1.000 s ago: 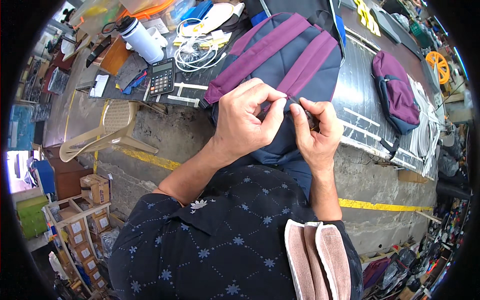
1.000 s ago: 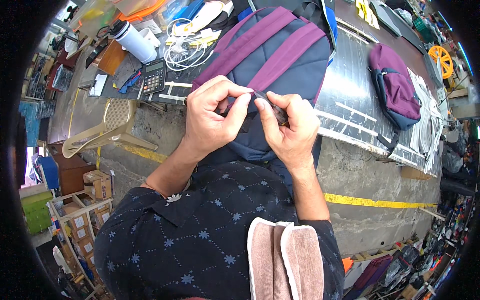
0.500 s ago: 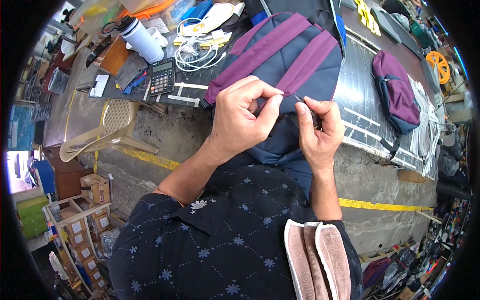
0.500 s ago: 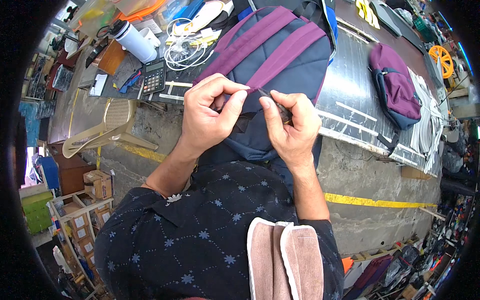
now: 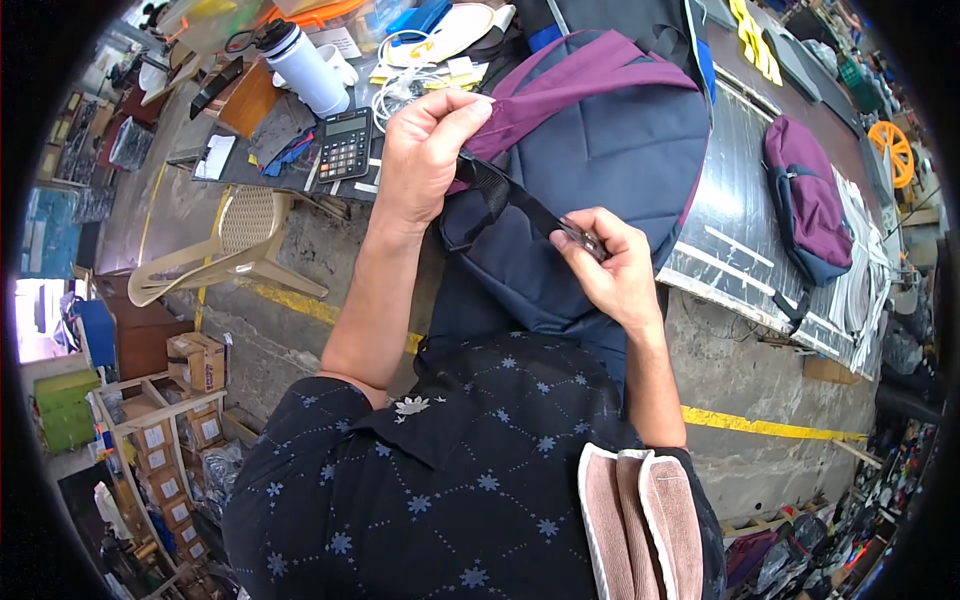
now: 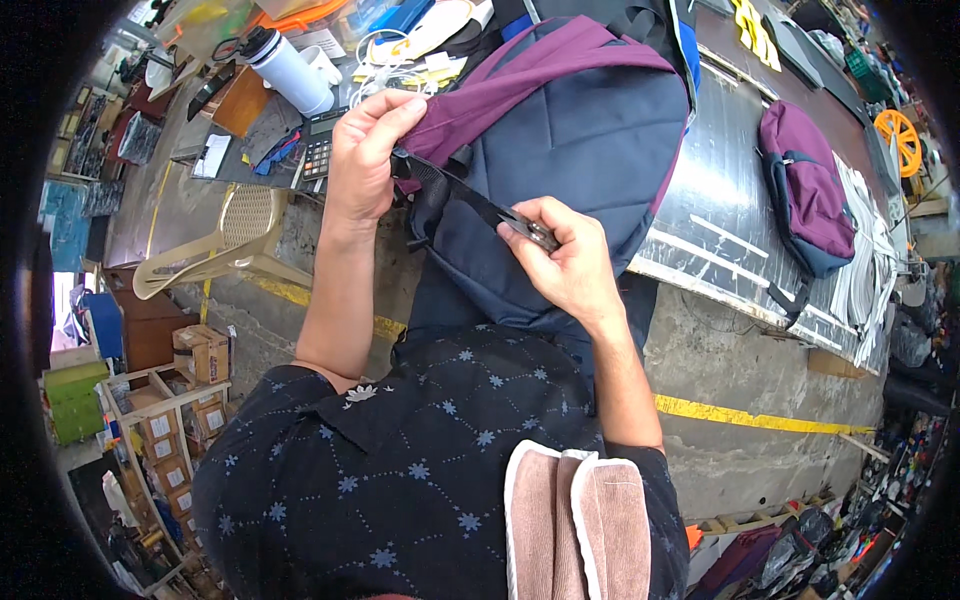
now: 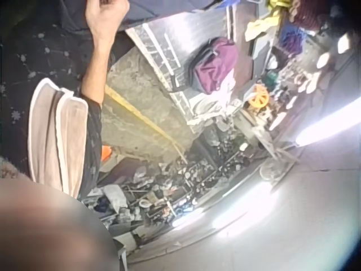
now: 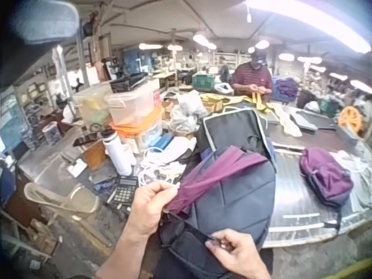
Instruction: Inspecting backpacks and trimming loose threads using a small hand tool.
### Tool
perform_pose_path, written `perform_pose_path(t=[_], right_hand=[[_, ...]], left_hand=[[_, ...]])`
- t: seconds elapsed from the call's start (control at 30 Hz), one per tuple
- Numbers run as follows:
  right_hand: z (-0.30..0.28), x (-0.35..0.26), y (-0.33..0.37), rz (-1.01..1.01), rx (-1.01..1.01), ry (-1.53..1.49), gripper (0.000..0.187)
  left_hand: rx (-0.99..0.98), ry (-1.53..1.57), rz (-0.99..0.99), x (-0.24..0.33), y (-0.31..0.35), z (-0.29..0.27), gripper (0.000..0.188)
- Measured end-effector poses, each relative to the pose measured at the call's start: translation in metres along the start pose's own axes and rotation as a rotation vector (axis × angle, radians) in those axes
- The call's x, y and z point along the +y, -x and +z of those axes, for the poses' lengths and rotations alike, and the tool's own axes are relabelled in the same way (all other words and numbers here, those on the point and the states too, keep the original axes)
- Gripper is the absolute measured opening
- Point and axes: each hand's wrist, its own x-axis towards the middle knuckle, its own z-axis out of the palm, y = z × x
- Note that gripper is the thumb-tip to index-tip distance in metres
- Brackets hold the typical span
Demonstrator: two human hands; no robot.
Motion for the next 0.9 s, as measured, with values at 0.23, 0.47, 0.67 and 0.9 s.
perform_pose_path(t=[0.23, 0.47, 0.67, 0.9], right_hand=[[-0.014, 0.006, 0.0, 0.126, -0.035, -0.328, 0.009], [-0.02, 0.022, -0.003, 0.201, 0.028, -0.361, 0.011], [-0.009, 0.0, -0.015, 0.128, -0.004, -0.333, 0.016], [0.011, 0.002, -0.035, 0.115, -0.071, -0.447, 0.018]], left_hand=[[0.047, -0.177, 0.076, -0.02, -0.01, -0.011, 0.011], [0.059, -0.044, 0.003, -0.032, -0.005, 0.0, 0.013], [0.028, 0.06, -0.05, -0.025, -0.002, 0.004, 0.011], [0.002, 0.059, -0.061, -0.025, -0.004, -0.001, 0.011]])
